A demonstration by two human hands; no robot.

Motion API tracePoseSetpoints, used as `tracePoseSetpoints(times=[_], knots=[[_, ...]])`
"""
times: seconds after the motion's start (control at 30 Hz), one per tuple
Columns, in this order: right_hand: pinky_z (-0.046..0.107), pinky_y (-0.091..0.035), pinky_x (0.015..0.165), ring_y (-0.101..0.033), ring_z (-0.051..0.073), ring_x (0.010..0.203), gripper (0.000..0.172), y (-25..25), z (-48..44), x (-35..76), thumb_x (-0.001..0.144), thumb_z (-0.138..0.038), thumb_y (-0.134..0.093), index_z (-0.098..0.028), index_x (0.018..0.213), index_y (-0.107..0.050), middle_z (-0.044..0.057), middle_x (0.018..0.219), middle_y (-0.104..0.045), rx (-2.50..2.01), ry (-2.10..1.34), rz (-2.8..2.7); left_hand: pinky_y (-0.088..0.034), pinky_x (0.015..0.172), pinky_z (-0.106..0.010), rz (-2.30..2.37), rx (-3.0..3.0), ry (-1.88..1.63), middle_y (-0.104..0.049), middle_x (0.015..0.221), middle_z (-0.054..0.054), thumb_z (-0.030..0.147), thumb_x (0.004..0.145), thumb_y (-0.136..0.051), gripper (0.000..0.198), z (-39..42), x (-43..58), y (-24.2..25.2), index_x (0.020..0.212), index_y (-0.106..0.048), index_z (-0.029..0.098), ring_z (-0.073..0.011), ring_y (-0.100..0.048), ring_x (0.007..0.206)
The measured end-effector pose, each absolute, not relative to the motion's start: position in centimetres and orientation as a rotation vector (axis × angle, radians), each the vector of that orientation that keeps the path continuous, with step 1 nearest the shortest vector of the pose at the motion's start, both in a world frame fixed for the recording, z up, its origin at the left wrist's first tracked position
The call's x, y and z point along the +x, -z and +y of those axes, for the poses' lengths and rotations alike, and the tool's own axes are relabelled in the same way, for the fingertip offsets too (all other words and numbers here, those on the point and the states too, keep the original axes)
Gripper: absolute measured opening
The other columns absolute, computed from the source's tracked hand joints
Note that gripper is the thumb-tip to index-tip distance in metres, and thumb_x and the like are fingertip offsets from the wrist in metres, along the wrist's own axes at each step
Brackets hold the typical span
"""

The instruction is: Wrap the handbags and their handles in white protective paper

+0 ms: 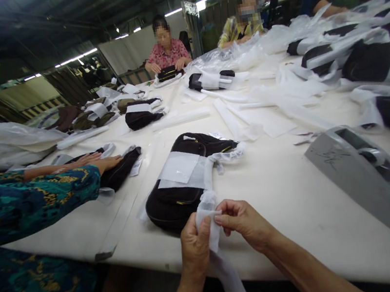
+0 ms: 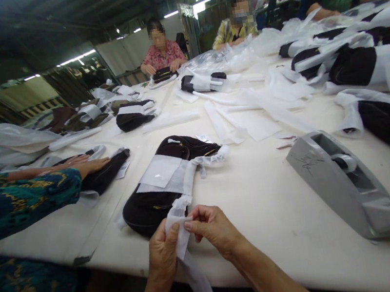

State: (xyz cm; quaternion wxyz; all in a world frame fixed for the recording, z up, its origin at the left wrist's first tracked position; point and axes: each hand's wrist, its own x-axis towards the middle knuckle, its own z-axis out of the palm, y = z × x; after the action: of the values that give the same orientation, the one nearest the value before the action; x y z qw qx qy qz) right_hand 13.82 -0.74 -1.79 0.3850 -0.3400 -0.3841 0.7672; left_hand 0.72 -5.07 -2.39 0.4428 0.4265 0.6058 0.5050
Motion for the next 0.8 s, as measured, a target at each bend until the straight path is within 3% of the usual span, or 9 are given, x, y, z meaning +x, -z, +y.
tracePoseSetpoints(times=[0.2,0.3,0.43,0.57,0.7,0.8], knots=[[0.019,-0.034,0.047,-0.044,0.006,0.047,0.023,3.1,-0.2,13.1,0.062,-0.030,-0.071,-0.014,0.065,-0.056,-0.004,0.057,-0.054,-0.826,-1.976,-1.022,-0.033,0.046,-0.017,1.386,1.056,-1.147,-0.047,0.060,0.005,0.045,0.080,-0.050,0.029,-4.7,-0.8,2.2,0.088,-0.049,0.017,-0.0067,-0.040,0.048],[0.020,-0.037,0.050,-0.048,0.008,0.054,0.023,3.6,0.0,12.5,0.061,-0.029,-0.073,-0.015,0.073,-0.059,-0.003,0.063,-0.058,-0.763,-2.010,-1.016,-0.034,0.044,-0.018,1.332,0.988,-1.079,-0.050,0.058,0.004,0.047,0.080,-0.049,0.037,-4.4,-1.3,2.1,0.104,-0.047,0.019,-0.0076,-0.042,0.044],[0.022,-0.039,0.053,-0.052,0.010,0.059,0.031,3.9,0.6,12.2,0.063,-0.034,-0.072,-0.015,0.086,-0.061,0.000,0.072,-0.061,-0.629,-2.071,-1.085,-0.034,0.041,-0.019,1.265,0.941,-1.022,-0.052,0.056,0.005,0.045,0.082,-0.047,0.064,-4.3,-1.8,1.9,0.135,-0.020,0.025,-0.0092,-0.044,0.041],[0.017,-0.027,0.041,-0.039,0.004,0.046,0.034,4.2,1.7,12.8,0.065,-0.037,-0.070,-0.015,0.089,-0.060,-0.002,0.065,-0.056,-0.559,-2.187,-1.279,-0.035,0.040,-0.019,1.178,0.942,-0.913,-0.052,0.051,0.004,0.043,0.085,-0.043,0.072,-3.9,-2.3,1.5,0.139,-0.001,0.022,-0.0101,-0.046,0.041],[0.016,-0.025,0.040,-0.039,0.004,0.045,0.038,4.2,2.3,13.1,0.068,-0.040,-0.067,-0.012,0.091,-0.059,-0.002,0.060,-0.056,-0.479,-2.234,-1.404,-0.035,0.039,-0.019,1.112,0.947,-0.800,-0.056,0.054,0.002,0.044,0.084,-0.043,0.074,-3.4,-2.7,0.8,0.139,0.000,0.019,-0.0108,-0.047,0.040],[0.018,-0.031,0.044,-0.047,0.007,0.049,0.031,3.4,2.1,13.0,0.071,-0.039,-0.064,-0.012,0.086,-0.060,0.000,0.060,-0.057,-0.456,-2.197,-1.398,-0.039,0.044,-0.021,1.155,1.005,-0.825,-0.059,0.062,0.000,0.045,0.084,-0.041,0.065,-3.9,-2.4,0.4,0.137,-0.015,0.018,-0.0121,-0.052,0.045]])
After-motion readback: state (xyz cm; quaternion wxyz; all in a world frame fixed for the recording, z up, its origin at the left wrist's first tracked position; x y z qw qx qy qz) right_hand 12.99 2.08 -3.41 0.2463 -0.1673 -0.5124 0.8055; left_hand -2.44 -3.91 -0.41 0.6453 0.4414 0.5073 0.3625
